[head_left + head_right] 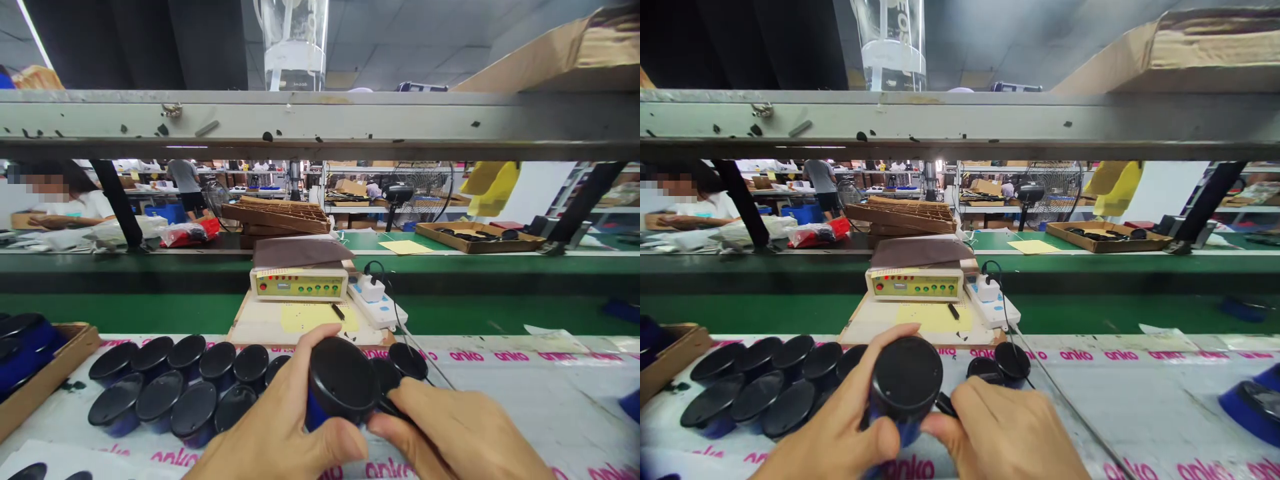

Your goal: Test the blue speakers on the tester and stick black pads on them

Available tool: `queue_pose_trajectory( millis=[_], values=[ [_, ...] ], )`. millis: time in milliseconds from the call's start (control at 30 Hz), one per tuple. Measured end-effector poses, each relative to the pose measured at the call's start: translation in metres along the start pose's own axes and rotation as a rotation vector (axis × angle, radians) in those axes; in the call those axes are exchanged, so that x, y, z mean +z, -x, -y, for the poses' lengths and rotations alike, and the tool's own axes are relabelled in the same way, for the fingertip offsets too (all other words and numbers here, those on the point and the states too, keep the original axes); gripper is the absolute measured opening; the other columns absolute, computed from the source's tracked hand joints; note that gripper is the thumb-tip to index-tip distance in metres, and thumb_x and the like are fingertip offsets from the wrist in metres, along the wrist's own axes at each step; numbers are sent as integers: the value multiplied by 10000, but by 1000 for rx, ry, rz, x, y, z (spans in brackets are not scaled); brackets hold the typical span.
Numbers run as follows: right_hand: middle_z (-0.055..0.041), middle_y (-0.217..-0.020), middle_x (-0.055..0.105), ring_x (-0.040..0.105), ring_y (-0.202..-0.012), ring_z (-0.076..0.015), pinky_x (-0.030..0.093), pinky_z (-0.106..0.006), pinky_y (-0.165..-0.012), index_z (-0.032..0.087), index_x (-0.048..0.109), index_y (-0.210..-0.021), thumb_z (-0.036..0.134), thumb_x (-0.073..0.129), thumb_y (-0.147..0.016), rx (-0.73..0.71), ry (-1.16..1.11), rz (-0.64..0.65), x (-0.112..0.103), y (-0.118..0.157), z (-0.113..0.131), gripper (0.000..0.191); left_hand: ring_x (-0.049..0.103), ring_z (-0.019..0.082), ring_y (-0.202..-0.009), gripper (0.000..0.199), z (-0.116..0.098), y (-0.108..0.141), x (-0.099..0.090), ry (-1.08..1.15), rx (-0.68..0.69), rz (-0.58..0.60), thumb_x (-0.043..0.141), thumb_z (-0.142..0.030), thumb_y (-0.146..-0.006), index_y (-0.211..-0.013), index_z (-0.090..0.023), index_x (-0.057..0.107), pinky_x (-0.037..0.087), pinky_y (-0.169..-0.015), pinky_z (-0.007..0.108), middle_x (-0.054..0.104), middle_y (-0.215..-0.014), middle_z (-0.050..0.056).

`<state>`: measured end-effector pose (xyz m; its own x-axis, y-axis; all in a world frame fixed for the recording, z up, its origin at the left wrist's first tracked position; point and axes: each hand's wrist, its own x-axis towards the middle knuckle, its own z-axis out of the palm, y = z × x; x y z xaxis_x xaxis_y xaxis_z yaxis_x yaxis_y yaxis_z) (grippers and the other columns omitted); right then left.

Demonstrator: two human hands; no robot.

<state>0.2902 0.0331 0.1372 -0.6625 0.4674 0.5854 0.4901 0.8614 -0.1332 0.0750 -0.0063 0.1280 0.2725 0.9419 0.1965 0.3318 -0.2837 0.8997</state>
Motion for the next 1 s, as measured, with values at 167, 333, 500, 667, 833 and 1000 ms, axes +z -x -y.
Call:
queue_pose_trajectory(
  millis=[167, 333, 500, 667, 833, 1000],
  values=[
    [6, -816, 646, 628, -690, -126, 481, -207, -592, 250, 520, -922, 210, 403, -947, 63, -290, 139, 15, -19, -4, 126, 538, 261, -1107, 811, -12, 1, -7, -614, 365, -252, 603, -562, -779, -1436, -266, 232, 504, -901, 332, 412, -1278, 137],
    [10, -798, 609, 611, -692, -117, 488, -191, -635, 252, 486, -978, 156, 394, -941, -74, -381, -93, 34, -22, -10, 138, 495, 206, -1043, 466, -22, 2, -6, -1113, 710, -540, 578, -275, -880, -1318, -165, 463, 440, -985, 320, 419, -1029, 77],
    [-28, -877, 638, 630, -755, -149, 522, -218, -687, 275, 480, -1163, 158, 400, -930, -111, -394, -219, 41, -21, -11, 272, 501, 180, -1015, 343, -27, 5, -2, -1094, 854, -619, 661, -144, -798, -1126, -217, 597, 402, -1061, 391, 444, -1011, 32],
    [-5, -818, 649, 638, -691, -156, 531, -209, -618, 325, 497, -1196, 206, 439, -918, -120, -464, -243, 44, -23, -11, 308, 506, 132, -910, 142, -24, 3, 1, -1090, 956, -614, 650, -134, -802, -897, -238, 673, 410, -1072, 416, 483, -901, -10],
    [-22, -746, 648, 640, -653, -196, 524, -253, -563, 341, 496, -1224, 238, 409, -932, -144, -419, -334, 48, -23, -11, 322, 473, 131, -891, 198, -24, 4, 4, -1009, 880, -653, 608, -68, -811, -847, -258, 653, 429, -1049, 414, 502, -897, -23],
    [-7, -727, 650, 631, -621, -164, 519, -221, -559, 292, 544, -1141, 232, 419, -941, -146, -389, -333, 48, -23, -11, 244, 488, 146, -834, 180, -30, 5, -2, -1017, 931, -601, 607, -85, -813, -962, -184, 623, 425, -1047, 420, 531, -903, 5]
  ],
)
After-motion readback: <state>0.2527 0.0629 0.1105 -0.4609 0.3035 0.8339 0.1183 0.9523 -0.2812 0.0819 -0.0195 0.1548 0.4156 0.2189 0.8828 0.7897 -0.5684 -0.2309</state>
